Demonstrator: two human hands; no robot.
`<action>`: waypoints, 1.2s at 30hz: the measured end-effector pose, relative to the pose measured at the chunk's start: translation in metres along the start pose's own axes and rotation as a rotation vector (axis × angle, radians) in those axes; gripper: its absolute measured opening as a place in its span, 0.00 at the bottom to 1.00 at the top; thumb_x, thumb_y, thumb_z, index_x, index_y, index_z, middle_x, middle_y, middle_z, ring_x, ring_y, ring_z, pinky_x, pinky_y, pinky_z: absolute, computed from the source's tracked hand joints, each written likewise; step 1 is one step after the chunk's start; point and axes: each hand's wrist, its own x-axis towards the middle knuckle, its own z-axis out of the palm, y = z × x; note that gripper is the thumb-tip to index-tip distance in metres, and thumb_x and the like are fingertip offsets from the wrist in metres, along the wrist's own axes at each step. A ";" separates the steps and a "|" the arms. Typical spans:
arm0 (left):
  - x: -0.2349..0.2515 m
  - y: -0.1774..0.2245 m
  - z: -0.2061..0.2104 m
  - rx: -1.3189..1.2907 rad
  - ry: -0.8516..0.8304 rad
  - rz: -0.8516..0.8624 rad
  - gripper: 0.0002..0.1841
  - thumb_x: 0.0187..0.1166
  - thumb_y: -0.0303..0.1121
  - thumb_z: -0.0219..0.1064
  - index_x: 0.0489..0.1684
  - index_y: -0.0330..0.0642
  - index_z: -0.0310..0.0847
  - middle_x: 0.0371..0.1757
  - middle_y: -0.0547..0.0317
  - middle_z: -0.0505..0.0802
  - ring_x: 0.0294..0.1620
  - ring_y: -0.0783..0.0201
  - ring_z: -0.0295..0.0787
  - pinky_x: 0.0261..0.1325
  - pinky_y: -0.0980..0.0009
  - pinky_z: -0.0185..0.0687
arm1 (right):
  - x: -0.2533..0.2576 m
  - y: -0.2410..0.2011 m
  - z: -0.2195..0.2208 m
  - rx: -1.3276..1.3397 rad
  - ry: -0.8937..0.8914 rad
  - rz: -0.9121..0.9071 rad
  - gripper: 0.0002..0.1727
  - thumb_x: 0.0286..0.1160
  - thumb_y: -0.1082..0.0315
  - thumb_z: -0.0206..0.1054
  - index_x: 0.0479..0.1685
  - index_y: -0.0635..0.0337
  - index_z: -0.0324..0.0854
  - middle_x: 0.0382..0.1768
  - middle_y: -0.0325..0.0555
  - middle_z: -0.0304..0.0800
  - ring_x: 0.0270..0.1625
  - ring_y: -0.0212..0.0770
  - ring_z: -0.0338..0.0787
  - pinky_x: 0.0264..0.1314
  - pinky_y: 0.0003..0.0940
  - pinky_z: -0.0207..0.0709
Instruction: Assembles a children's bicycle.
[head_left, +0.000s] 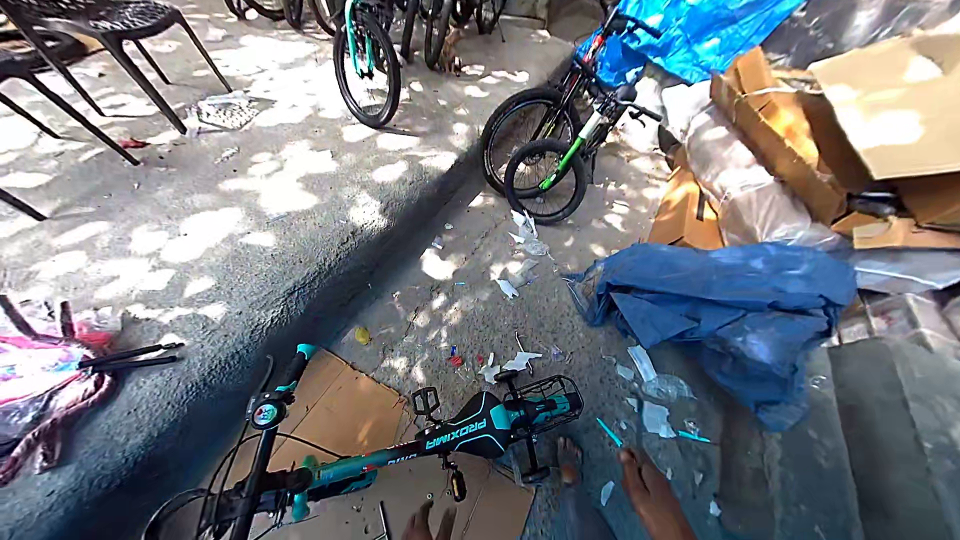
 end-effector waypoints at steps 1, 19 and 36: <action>0.016 0.022 0.005 0.025 0.111 0.033 0.40 0.82 0.59 0.63 0.82 0.31 0.70 0.79 0.27 0.78 0.80 0.31 0.74 0.82 0.35 0.68 | 0.029 -0.009 -0.004 -0.088 -0.015 -0.023 0.30 0.92 0.48 0.43 0.74 0.61 0.75 0.38 0.57 0.89 0.39 0.57 0.90 0.47 0.61 0.83; 0.202 0.103 0.099 0.468 0.758 0.072 0.35 0.90 0.54 0.35 0.46 0.48 0.94 0.44 0.57 0.98 0.49 0.58 0.92 0.72 0.50 0.71 | 0.473 0.058 0.199 -0.920 -1.067 -0.024 0.24 0.83 0.60 0.59 0.73 0.64 0.76 0.67 0.66 0.85 0.70 0.65 0.85 0.69 0.67 0.77; 0.203 0.093 0.097 0.417 0.755 0.078 0.36 0.89 0.54 0.31 0.48 0.50 0.93 0.51 0.61 0.99 0.57 0.64 0.91 0.76 0.57 0.67 | 0.469 0.041 0.320 -1.100 -1.249 -0.031 0.27 0.67 0.52 0.70 0.58 0.66 0.83 0.61 0.64 0.87 0.66 0.61 0.87 0.60 0.66 0.79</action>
